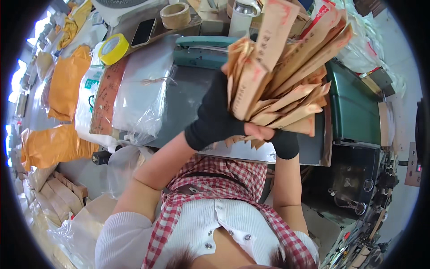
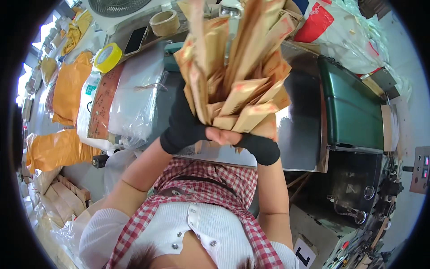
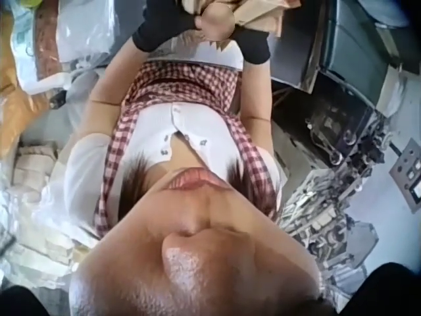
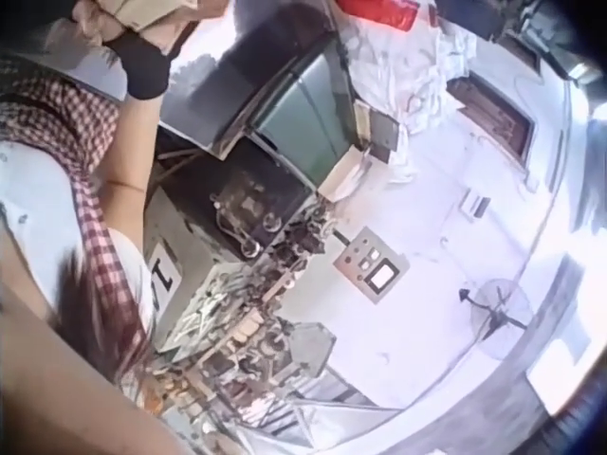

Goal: Packaging and sealing bundles of wooden sticks into plastic bags using a heat sealer and tape dispenser.

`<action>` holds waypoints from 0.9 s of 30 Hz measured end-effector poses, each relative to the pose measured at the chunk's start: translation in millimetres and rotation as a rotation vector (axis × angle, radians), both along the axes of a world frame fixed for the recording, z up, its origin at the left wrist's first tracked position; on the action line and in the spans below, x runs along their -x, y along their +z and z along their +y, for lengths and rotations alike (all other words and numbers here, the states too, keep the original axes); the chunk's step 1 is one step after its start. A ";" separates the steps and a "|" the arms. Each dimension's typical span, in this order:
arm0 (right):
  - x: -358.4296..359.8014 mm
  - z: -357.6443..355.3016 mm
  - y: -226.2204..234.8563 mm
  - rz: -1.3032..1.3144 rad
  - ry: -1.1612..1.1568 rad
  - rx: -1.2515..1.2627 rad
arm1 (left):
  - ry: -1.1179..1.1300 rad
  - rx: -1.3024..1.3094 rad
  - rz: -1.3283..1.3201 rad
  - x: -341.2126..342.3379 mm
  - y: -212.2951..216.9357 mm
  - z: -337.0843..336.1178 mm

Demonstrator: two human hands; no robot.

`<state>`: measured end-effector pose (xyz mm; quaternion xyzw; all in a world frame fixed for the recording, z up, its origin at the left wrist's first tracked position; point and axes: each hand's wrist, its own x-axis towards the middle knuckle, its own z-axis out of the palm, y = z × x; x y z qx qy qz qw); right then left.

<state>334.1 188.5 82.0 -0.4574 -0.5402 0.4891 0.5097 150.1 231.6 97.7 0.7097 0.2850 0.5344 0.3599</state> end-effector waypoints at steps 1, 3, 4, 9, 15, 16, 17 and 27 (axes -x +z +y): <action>-16.9 6.4 -10.7 -0.124 0.134 -0.199 | -0.040 -0.137 0.015 2.7 4.4 10.7; -18.8 12.5 -25.8 -0.207 0.142 -0.244 | -0.013 -0.356 0.183 8.9 6.2 22.3; -2.9 4.7 -13.6 0.063 0.011 -0.026 | -0.214 -0.188 0.031 9.7 -8.5 22.9; 15.0 47.2 -27.5 0.078 0.211 -0.316 | -0.357 0.261 -0.326 0.4 -44.8 24.7; 20.0 49.8 -60.6 -0.354 -0.075 -0.333 | -0.413 0.383 -0.487 -8.1 10.0 40.4; 24.3 47.0 -60.0 -0.311 -0.076 -0.327 | -0.509 0.721 -0.725 -3.2 22.4 33.8; 29.8 44.2 -58.5 -0.268 -0.078 -0.320 | -0.586 0.173 -0.609 -1.2 10.3 30.7; 76.5 21.1 55.1 -0.450 0.055 -0.401 | -0.483 0.270 -0.347 57.8 -1.4 34.4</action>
